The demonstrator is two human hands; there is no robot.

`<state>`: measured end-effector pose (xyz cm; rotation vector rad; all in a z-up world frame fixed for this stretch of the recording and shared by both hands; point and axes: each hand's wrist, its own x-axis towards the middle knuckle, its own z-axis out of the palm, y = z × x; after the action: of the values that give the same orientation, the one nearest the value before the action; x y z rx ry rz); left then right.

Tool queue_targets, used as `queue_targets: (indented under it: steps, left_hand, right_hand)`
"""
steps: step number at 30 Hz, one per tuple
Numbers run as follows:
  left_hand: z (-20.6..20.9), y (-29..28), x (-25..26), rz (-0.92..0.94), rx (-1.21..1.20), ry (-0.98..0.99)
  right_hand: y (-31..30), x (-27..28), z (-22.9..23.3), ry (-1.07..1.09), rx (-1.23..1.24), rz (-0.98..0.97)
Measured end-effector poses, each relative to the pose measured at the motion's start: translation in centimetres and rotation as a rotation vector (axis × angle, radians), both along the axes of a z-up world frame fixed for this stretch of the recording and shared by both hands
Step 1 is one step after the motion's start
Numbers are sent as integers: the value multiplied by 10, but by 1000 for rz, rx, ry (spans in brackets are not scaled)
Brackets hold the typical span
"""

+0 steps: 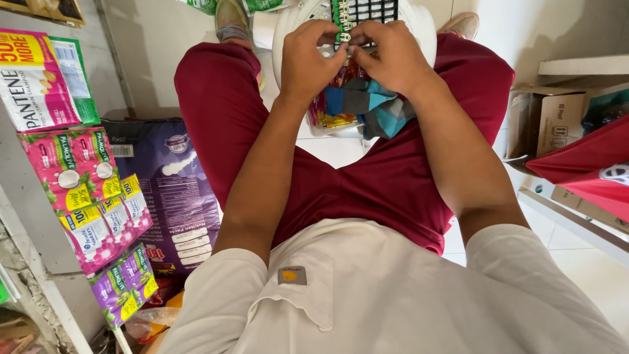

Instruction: Sort and organize various product sachets from a basket into a blue pouch while sitting in a store aisle.

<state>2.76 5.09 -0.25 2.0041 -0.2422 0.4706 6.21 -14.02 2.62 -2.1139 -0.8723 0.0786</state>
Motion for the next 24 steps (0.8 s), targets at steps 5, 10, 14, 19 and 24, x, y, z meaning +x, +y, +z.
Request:
queue_targets:
  steps: [5, 10, 14, 19, 24]
  left_hand:
    - [4, 0, 2, 7, -9, -38]
    - [2, 0, 2, -6, -37, -25]
    - [1, -1, 3, -3, -58, -4]
    - [5, -1, 2, -2, -75, 10]
    - [0, 0, 2, 7, -51, 46]
  right_hand:
    - [0, 2, 0, 22, 19, 5]
    - [-1, 2, -1, 8, 0, -18]
    - [-4, 3, -5, 8, 19, -23]
    - [-2, 2, -2, 41, 72, -34]
    - [0, 3, -5, 59, 57, -40]
